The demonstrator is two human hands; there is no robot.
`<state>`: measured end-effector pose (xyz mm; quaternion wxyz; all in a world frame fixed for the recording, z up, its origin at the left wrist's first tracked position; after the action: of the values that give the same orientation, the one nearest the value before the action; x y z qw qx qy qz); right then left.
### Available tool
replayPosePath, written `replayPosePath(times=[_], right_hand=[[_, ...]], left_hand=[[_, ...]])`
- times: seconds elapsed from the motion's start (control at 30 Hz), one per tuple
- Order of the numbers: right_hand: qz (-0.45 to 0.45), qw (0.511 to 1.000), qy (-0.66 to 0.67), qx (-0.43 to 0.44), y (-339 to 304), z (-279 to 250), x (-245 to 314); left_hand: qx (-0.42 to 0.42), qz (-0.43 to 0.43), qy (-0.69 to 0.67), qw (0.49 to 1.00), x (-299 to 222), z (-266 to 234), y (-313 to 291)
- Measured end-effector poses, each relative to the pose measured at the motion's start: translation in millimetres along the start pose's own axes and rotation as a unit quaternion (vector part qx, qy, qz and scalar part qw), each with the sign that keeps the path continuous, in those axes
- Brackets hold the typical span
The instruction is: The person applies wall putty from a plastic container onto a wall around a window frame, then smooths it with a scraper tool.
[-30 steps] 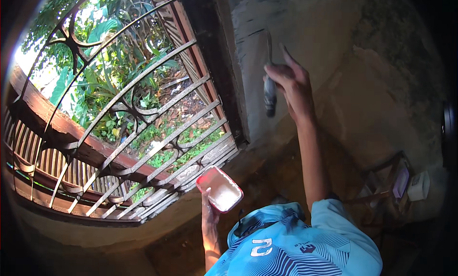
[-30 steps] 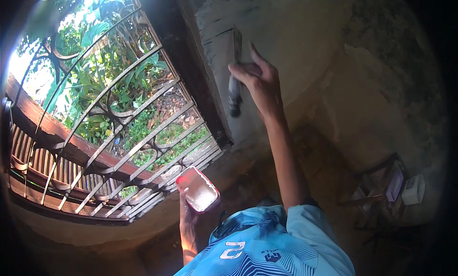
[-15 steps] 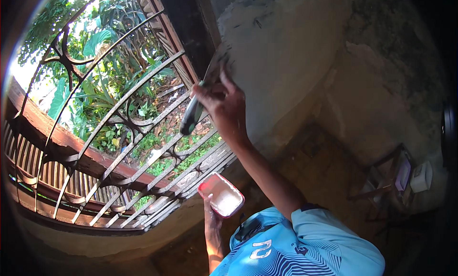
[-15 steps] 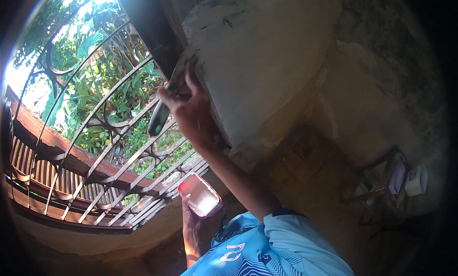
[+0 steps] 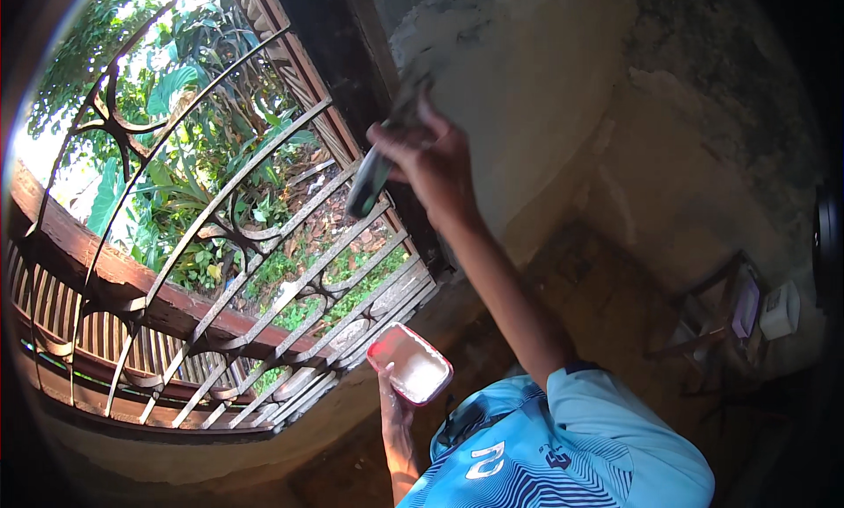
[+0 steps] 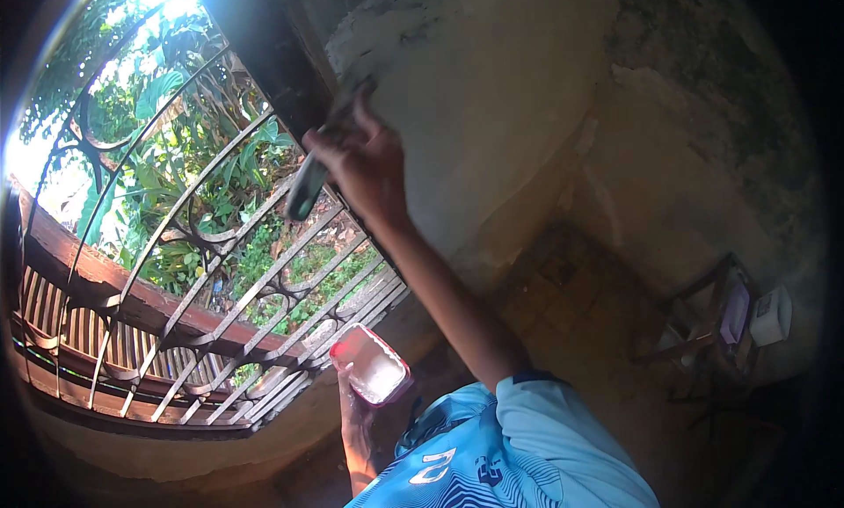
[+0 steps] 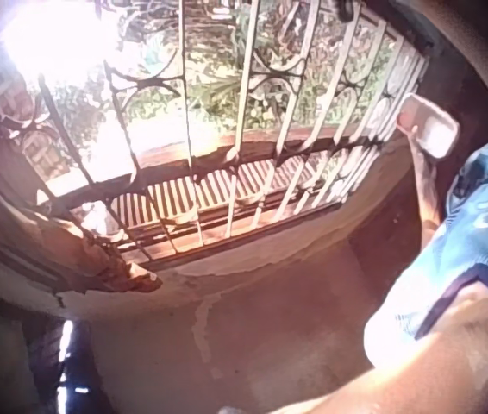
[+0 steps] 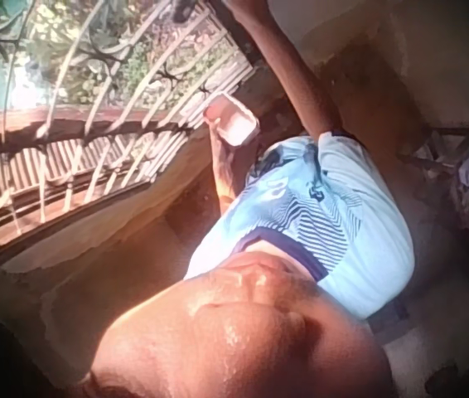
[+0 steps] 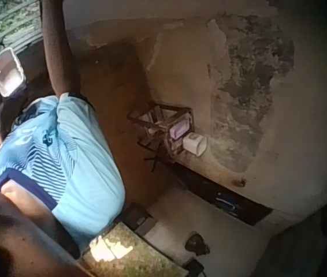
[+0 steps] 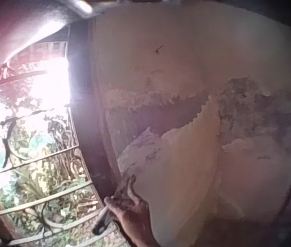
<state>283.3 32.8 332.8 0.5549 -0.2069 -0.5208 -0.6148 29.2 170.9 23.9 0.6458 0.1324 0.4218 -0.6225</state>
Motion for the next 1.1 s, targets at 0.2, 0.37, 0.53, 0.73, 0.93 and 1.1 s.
replayPosePath(times=[0.2,0.37,0.53,0.73,0.93,1.1], right_hand=[[0.032,0.999,0.016,0.031,-19.1,-18.8,4.9],[0.005,0.999,-0.004,-0.042,24.7,-89.4,-2.5],[0.023,0.999,-0.030,-0.002,-18.1,-4.5,-42.9],[-0.005,0.999,0.032,0.012,-35.3,3.7,-37.1],[-0.022,0.999,0.015,-0.018,-9.5,-9.3,-41.1],[-0.045,0.995,-0.086,0.023,-51.1,35.6,-40.5]], left_hand=[[0.024,0.006,-0.017,1.000,0.7,4.4,4.2],[0.019,0.001,-0.018,1.000,4.0,6.8,1.0],[0.032,-0.002,-0.021,0.999,8.6,-4.7,3.1],[0.026,0.005,-0.009,1.000,6.2,10.9,-1.0],[0.023,-0.011,-0.018,1.000,13.2,3.7,-6.0],[0.015,-0.007,-0.001,1.000,8.8,12.7,-9.8]])
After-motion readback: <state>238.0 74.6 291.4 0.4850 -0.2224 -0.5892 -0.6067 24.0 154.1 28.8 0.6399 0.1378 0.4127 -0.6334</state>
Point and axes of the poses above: each hand's wrist, its own y-axis towards the middle knuckle, its own z-axis out of the palm, x = y × z, the point moved 6 cm from there along y, towards the middle knuckle, and after that the axes turned 10 degrees about x, right-handed, at the moved point
